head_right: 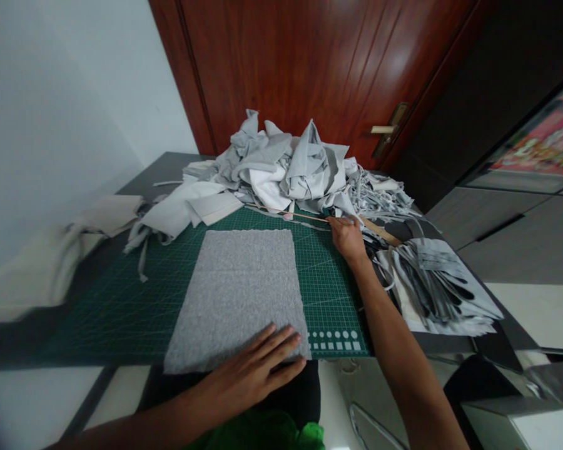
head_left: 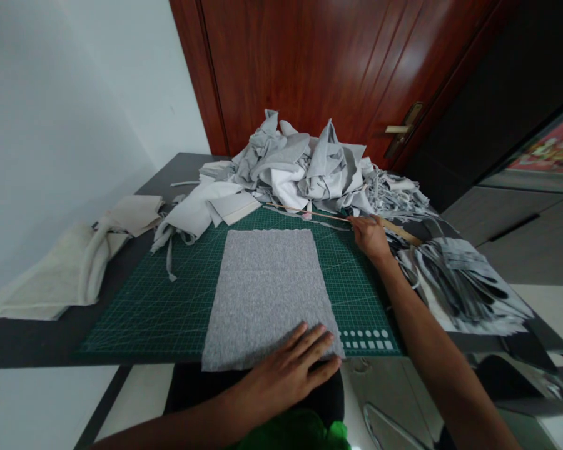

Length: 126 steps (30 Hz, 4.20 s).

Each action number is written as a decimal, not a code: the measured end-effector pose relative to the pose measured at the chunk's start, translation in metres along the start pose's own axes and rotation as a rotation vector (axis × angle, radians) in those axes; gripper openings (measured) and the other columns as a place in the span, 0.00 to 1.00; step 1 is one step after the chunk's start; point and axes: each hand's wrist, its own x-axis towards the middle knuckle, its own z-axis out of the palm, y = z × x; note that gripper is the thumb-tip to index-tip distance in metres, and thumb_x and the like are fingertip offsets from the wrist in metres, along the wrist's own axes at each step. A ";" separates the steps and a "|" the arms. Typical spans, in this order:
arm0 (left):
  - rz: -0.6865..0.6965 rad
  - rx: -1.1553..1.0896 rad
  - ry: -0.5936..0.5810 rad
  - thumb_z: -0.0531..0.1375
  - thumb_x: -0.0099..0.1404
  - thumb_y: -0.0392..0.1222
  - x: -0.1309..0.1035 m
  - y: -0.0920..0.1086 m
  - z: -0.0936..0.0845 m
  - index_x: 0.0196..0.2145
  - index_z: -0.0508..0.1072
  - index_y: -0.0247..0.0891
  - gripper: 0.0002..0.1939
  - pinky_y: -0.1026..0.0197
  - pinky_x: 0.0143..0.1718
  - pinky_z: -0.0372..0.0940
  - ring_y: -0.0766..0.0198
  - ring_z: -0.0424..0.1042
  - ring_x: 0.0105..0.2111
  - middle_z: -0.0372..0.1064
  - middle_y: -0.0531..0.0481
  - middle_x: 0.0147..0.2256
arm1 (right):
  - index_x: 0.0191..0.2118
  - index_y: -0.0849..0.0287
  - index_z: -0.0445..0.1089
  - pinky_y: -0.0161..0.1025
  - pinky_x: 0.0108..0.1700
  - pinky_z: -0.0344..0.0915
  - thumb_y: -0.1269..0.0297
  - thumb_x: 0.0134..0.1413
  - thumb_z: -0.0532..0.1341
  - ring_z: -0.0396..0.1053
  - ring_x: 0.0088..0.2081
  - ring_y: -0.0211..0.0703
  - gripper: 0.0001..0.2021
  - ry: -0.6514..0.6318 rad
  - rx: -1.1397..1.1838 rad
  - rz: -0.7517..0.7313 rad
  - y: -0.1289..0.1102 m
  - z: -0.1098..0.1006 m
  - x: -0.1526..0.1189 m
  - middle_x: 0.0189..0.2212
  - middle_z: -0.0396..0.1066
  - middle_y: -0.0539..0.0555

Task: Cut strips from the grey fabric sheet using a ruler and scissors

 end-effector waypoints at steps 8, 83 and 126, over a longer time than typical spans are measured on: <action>-0.034 -0.079 0.100 0.54 0.77 0.32 -0.011 -0.030 -0.050 0.72 0.62 0.41 0.29 0.47 0.79 0.50 0.59 0.55 0.75 0.62 0.47 0.72 | 0.58 0.59 0.78 0.51 0.48 0.73 0.65 0.74 0.52 0.80 0.42 0.56 0.19 0.193 0.180 -0.032 -0.006 -0.004 -0.003 0.44 0.84 0.62; -0.563 -0.196 0.198 0.51 0.71 0.29 -0.032 -0.272 0.002 0.51 0.82 0.39 0.22 0.48 0.60 0.71 0.55 0.73 0.52 0.77 0.43 0.48 | 0.47 0.54 0.81 0.58 0.54 0.73 0.64 0.71 0.60 0.78 0.50 0.54 0.11 -0.080 0.520 -0.277 -0.064 0.041 0.012 0.47 0.82 0.60; -0.654 -0.186 0.197 0.50 0.74 0.43 -0.063 -0.284 -0.009 0.52 0.79 0.36 0.20 0.42 0.65 0.68 0.49 0.77 0.57 0.80 0.39 0.54 | 0.57 0.63 0.76 0.46 0.58 0.65 0.72 0.72 0.52 0.73 0.50 0.53 0.18 -0.395 0.057 -0.132 -0.107 0.004 0.013 0.46 0.78 0.63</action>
